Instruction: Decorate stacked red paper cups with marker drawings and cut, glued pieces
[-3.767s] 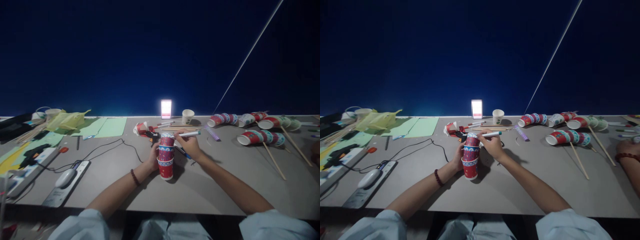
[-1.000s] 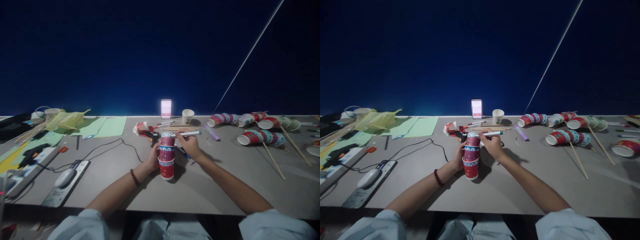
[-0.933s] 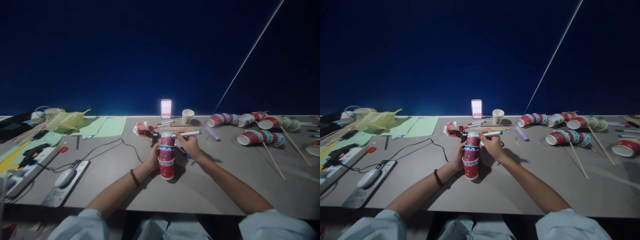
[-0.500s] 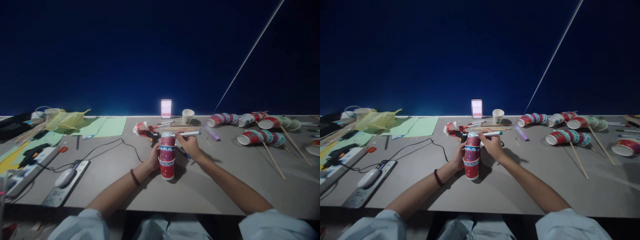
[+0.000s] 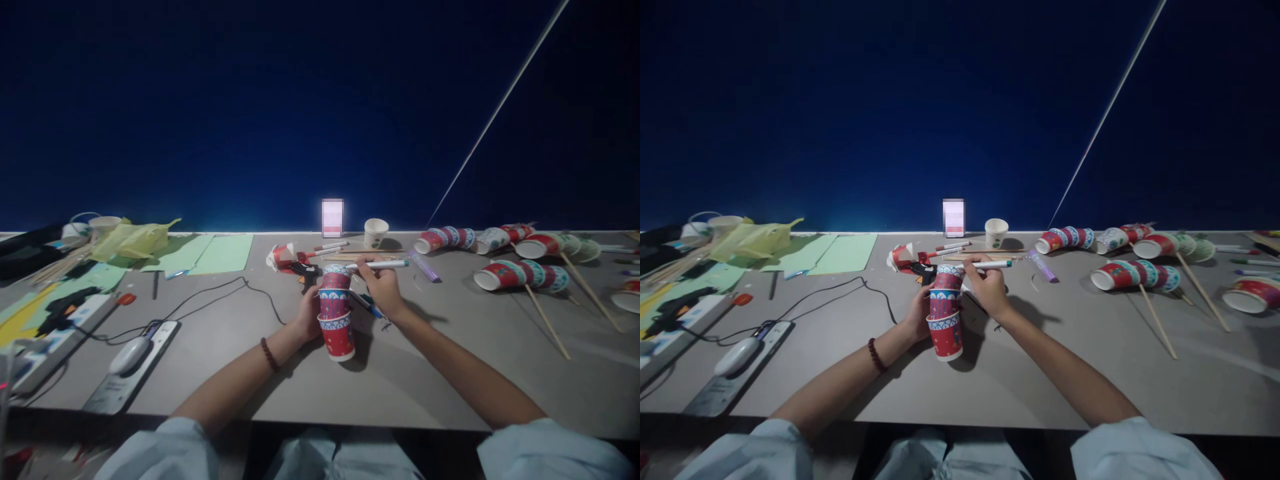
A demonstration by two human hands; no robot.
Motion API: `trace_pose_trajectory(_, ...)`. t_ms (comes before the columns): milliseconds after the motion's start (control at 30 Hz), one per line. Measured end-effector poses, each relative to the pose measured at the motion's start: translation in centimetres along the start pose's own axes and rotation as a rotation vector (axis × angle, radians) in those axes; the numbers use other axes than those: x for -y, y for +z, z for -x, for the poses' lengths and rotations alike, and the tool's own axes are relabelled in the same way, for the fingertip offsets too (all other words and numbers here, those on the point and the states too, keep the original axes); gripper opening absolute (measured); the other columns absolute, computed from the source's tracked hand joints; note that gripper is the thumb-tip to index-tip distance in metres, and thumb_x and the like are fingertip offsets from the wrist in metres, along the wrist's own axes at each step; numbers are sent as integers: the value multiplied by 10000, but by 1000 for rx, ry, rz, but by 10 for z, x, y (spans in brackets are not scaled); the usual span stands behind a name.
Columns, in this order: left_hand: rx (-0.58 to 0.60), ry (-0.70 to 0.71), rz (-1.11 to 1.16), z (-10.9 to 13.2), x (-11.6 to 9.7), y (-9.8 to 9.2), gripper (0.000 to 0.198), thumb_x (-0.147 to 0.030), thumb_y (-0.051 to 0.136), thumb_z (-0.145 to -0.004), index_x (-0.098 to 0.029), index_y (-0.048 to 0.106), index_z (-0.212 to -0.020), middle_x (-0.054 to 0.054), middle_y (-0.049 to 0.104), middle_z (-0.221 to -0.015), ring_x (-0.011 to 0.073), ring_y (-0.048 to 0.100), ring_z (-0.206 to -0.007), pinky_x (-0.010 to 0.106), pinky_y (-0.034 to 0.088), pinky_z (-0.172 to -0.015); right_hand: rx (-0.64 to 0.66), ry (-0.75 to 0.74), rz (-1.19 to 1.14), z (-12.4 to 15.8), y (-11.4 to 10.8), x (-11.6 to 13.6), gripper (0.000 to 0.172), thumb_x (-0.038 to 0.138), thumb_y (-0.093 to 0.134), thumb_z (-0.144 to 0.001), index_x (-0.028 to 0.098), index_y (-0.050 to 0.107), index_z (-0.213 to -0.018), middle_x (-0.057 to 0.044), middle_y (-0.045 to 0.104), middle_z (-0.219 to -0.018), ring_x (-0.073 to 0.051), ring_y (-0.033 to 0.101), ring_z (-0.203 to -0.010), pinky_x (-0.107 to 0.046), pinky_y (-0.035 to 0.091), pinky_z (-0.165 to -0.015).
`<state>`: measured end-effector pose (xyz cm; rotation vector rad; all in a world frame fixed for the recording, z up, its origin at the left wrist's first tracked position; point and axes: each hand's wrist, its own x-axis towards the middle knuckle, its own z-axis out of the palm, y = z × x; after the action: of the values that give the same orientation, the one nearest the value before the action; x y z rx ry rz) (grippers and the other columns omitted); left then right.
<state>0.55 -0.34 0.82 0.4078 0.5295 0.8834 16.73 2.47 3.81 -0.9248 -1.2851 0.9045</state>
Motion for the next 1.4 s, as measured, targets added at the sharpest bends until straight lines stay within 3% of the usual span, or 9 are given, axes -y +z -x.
trace_pose_trajectory(200,51,-14,17,0,1,2,471,-468,541,-777,-39,657,-934,153,710,-809,268,680,-730,351,489,-717,18,-18,76,2,1,6,237,434,606,-811,198,590,-818,2,625,-714,-142,588,-665,-246,474,-610)
trace_pose_trajectory(367,-10,-31,-11,1,0,2,443,-464,532,-800,-55,665,-903,147,710,-778,238,670,-692,336,484,-700,40,-53,175,4,2,12,233,420,591,-815,188,598,-800,-5,621,-710,-136,558,-626,-247,465,-586)
trace_pose_trajectory(767,-21,-20,9,1,1,2,428,-460,553,-793,-63,669,-903,131,714,-786,233,671,-695,333,480,-712,95,-93,227,6,2,12,200,380,584,-827,187,614,-786,-9,644,-740,-136,574,-642,-245,459,-599)
trace_pose_trajectory(1400,-9,-9,-16,0,2,-1,461,-475,541,-795,-55,661,-941,150,713,-813,246,671,-719,349,483,-728,45,-110,247,5,2,11,215,399,581,-829,189,606,-788,-14,639,-714,-138,566,-621,-246,459,-577)
